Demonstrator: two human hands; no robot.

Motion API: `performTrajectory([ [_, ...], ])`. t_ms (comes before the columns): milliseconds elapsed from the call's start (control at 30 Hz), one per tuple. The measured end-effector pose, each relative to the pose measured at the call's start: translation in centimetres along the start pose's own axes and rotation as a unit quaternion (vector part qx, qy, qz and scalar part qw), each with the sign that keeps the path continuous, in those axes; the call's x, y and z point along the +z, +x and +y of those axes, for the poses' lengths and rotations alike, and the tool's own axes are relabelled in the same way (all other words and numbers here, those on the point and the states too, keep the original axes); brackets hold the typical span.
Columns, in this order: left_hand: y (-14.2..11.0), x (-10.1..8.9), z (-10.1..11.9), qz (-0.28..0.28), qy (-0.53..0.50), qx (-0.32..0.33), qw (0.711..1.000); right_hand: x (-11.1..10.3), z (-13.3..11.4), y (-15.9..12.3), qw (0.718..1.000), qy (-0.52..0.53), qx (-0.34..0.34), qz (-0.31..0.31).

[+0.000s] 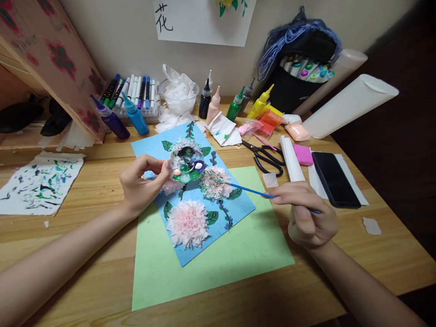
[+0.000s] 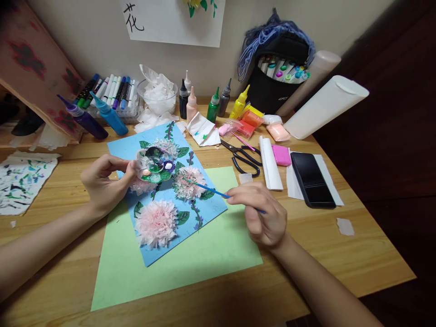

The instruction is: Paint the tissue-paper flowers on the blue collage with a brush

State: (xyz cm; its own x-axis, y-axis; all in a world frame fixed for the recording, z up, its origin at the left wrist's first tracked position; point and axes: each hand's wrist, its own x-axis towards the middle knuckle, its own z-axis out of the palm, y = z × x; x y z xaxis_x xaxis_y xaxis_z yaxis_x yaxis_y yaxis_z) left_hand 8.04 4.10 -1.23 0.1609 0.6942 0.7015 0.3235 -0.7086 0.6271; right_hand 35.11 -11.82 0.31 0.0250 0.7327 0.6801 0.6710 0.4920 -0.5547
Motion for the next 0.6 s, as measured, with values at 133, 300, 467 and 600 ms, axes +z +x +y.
performTrajectory([
  [133,-0.06,-0.08,0.01,-0.004,0.006,-0.008,1.0,0.4,0.09,0.09,0.999,0.01,-0.038,0.024],
  [300,-0.04,-0.09,0.1,-0.008,0.004,-0.016,1.0,0.62,0.0,0.13,0.999,0.005,-0.033,0.01],
  [467,0.05,-0.01,0.2,-0.001,0.003,-0.005,1.0,0.63,-0.19,0.23,0.999,0.006,-0.031,0.035],
  [600,0.04,-0.14,0.2,-0.012,0.005,0.001,1.0,0.26,-0.2,-0.02,1.0,-0.003,-0.014,-0.009],
])
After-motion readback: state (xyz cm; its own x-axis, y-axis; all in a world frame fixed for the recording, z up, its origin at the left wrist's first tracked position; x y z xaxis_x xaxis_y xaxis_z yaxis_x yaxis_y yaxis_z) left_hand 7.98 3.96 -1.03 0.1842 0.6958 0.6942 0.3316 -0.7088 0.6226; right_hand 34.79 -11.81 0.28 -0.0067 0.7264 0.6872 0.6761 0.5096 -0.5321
